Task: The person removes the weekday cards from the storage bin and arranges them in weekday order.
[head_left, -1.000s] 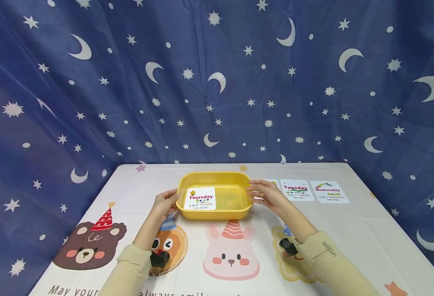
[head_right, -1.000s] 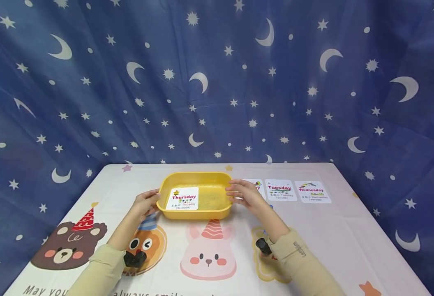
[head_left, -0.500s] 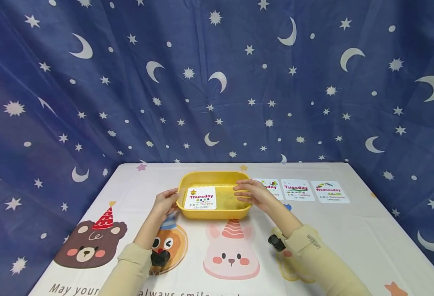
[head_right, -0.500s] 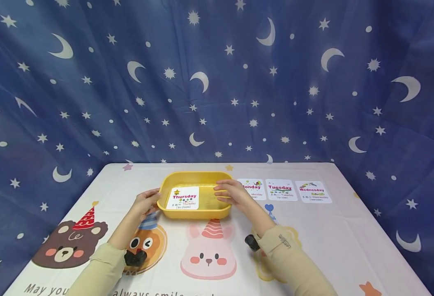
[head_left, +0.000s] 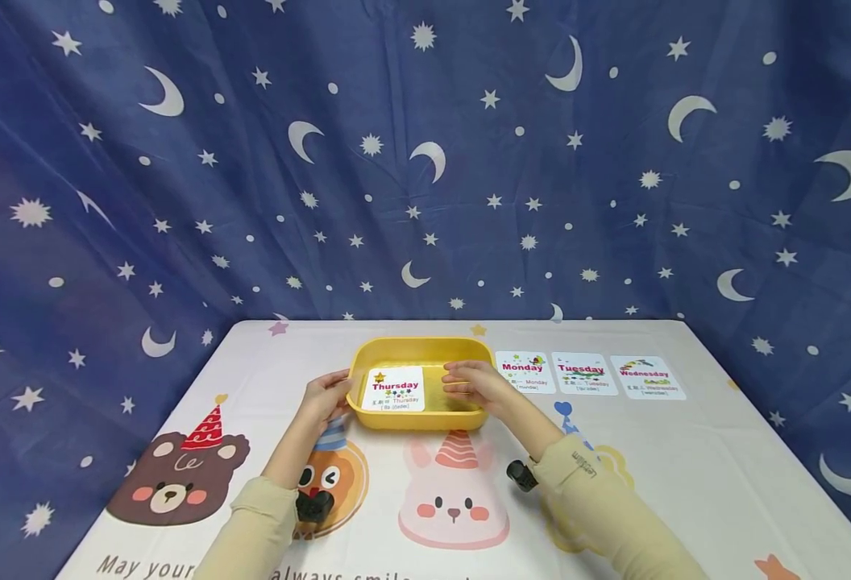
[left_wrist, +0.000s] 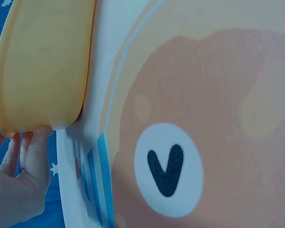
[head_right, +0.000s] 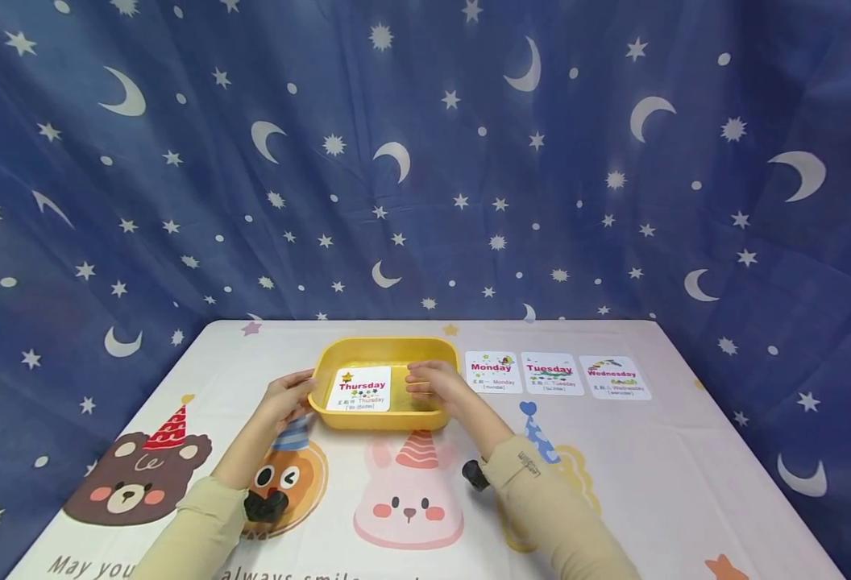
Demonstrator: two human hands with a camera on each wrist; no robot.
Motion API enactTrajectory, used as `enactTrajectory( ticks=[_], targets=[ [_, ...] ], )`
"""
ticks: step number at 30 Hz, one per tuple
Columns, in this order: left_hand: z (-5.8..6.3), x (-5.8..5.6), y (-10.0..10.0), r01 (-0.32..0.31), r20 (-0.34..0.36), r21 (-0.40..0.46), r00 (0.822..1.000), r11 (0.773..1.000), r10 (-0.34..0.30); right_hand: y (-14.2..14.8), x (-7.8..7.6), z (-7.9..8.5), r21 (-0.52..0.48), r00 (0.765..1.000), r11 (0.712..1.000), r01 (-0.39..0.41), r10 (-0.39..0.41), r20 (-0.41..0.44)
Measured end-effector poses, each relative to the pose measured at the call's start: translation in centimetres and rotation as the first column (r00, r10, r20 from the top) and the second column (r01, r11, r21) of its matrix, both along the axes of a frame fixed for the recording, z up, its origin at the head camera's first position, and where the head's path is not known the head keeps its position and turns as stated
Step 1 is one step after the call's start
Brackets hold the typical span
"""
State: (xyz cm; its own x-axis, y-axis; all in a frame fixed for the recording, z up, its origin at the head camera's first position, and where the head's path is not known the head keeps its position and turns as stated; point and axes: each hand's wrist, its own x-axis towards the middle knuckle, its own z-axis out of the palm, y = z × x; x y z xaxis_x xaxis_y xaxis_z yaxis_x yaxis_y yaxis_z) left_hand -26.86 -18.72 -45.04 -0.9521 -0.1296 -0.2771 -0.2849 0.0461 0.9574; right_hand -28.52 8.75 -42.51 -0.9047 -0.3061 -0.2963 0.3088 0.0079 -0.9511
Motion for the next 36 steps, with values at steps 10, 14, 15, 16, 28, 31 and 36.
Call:
enactTrajectory(
  ticks=[10,14,15,16,28,31,36],
  targets=[
    [-0.1,-0.2,-0.1,-0.006,0.001,-0.01,1.0,1.0,0.006,-1.1,-0.8,-0.9,0.041,1.0,0.999,0.009,-0.01,0.023],
    [0.0,-0.3,-0.1,-0.016,0.0,-0.013,1.0,1.0,0.016,-1.5,-1.3,-1.2,0.068,0.999,0.998,0.005,-0.008,0.032],
    [0.0,-0.3,-0.1,-0.02,0.0,-0.011,1.0,1.0,0.02,-1.6,-1.4,-1.2,0.072,0.999,0.997,0.006,-0.009,0.034],
    [0.0,-0.3,-0.1,-0.018,-0.001,-0.009,1.0,1.0,0.018,-1.7,-1.6,-1.3,0.082,0.999,0.997,0.008,-0.011,0.036],
    [-0.1,-0.3,-0.1,-0.01,0.007,-0.018,1.0,1.0,0.01,-2.7,-2.6,-2.1,0.112,0.982,0.993,0.048,-0.068,0.179],
    [-0.1,-0.3,-0.1,-0.012,0.006,-0.018,1.0,1.0,0.013,-3.2,-2.7,-2.3,0.112,0.974,0.991,0.066,-0.089,0.21],
    [-0.1,-0.3,-0.1,-0.01,0.009,-0.014,1.0,1.0,0.01,-3.8,-2.8,-2.5,0.085,0.962,0.992,0.089,-0.108,0.252]
  ],
)
